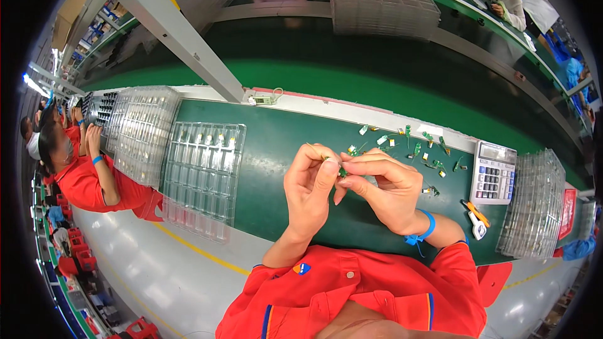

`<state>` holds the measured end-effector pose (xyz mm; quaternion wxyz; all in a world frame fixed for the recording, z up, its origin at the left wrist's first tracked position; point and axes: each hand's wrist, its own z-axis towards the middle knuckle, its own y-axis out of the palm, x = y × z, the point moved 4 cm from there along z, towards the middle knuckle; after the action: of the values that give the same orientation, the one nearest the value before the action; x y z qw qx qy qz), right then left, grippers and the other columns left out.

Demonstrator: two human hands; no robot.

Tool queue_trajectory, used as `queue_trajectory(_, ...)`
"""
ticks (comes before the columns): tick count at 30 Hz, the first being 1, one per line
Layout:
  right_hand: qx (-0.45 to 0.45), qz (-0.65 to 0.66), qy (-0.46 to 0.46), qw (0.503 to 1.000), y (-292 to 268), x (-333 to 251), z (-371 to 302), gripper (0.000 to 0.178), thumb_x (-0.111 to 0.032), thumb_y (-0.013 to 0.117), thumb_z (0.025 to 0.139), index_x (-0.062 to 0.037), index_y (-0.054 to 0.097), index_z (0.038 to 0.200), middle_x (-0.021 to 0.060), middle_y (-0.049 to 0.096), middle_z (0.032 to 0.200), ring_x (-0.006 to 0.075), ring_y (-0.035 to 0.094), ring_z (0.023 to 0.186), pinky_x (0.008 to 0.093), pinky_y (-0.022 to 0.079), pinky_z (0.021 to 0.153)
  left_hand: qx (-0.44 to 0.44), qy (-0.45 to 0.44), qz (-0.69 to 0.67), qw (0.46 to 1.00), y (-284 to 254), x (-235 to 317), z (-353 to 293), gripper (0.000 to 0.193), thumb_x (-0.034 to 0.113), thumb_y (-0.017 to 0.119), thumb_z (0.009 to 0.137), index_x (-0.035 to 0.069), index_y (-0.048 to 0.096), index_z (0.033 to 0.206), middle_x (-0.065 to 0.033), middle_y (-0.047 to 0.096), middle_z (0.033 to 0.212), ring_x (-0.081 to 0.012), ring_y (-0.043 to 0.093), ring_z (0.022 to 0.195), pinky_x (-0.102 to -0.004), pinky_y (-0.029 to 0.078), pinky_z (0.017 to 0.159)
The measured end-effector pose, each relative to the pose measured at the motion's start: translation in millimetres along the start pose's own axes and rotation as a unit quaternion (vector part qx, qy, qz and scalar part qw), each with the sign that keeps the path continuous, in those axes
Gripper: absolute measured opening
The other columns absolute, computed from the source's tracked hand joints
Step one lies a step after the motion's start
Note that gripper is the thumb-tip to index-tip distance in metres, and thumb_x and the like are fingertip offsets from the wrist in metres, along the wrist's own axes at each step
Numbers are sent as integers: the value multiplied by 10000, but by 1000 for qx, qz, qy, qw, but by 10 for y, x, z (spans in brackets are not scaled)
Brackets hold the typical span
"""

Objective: Assembling small electronic components at a production line workstation.

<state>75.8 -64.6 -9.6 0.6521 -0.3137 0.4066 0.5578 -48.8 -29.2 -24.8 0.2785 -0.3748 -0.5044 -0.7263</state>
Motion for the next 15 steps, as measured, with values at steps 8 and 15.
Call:
queue_trajectory(8, -39, 9, -35, 999, 54, 10, -27, 208, 100, 709, 732, 57, 658, 929, 157, 676, 918, 219, 645, 814, 335, 531, 793, 0, -17, -44, 999, -40, -23, -8, 204, 182, 502, 965, 6, 536, 868, -51, 518, 858, -61, 473, 639, -191, 360, 464)
queue_trajectory(15, -33, 247, 274, 929, 108, 157, -43, 120, 2, 625, 869, 44, 642, 980, 105, 653, 959, 151, 620, 813, 300, 527, 787, 10, 44, 87, 995, -76, -1, 1, 267, 192, 521, 954, -32, 644, 874, -56, 520, 962, -71, 504, 727, -191, 411, 549)
